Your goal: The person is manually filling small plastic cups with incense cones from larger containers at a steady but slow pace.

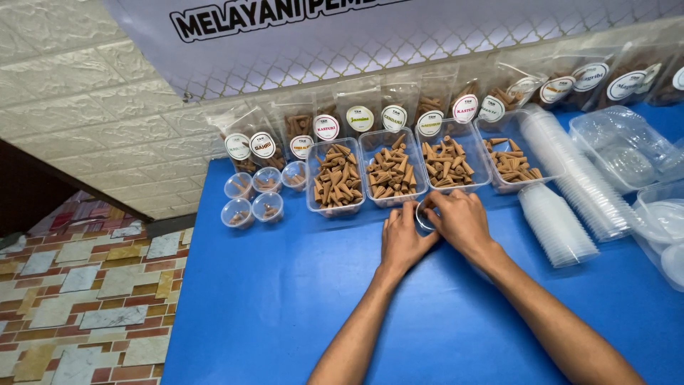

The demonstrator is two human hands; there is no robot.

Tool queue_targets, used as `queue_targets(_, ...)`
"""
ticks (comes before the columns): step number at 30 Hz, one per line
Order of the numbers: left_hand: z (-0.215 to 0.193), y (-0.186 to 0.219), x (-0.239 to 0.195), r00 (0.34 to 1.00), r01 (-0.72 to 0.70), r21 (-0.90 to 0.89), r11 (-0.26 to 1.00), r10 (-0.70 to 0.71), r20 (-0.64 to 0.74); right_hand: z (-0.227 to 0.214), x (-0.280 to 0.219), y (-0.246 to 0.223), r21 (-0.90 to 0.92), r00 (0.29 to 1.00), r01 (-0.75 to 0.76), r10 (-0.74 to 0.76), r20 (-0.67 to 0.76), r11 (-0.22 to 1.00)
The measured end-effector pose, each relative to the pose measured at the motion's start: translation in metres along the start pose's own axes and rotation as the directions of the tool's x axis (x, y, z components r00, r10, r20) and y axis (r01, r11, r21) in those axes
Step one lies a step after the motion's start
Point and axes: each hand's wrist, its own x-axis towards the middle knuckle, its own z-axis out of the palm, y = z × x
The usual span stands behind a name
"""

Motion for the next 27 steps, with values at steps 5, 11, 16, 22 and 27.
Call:
queue_targets(5,0.003,-0.002,-0.001,1.0,-0.001,0.004,1.0,0.001,-0.011,-0.004,0.0,0.0,-0.005,1.0,0.015,-0.015,0.005,1.0)
queue_targets(11,0.002,-0.003,-0.001,1.0,0.002,0.001,1.0,-0.002,-0.015,-0.013,0.001,-0.002,0.03,0.999,0.034,-0.035,0.021,0.999)
queue_targets(16,0.001,-0.004,0.0,1.0,0.0,-0.036,0.999,0.0,0.004,-0.075,0.014,-0.006,0.275,0.996,-0.007,-0.017,0.087,0.962)
queue_targets(22,-0.009,0.007,-0.002,0.999,0.014,-0.019,1.0,-0.013,0.03,-0.076,0.081,0.095,0.05,0.979,-0.201,0.202,-0.021,0.978)
queue_targets(27,-0.013,0.008,-0.001,0.999,0.02,-0.039,0.999,-0.018,0.04,0.024,0.122,0.2,-0.202,0.798,-0.429,0.474,0.372,0.881)
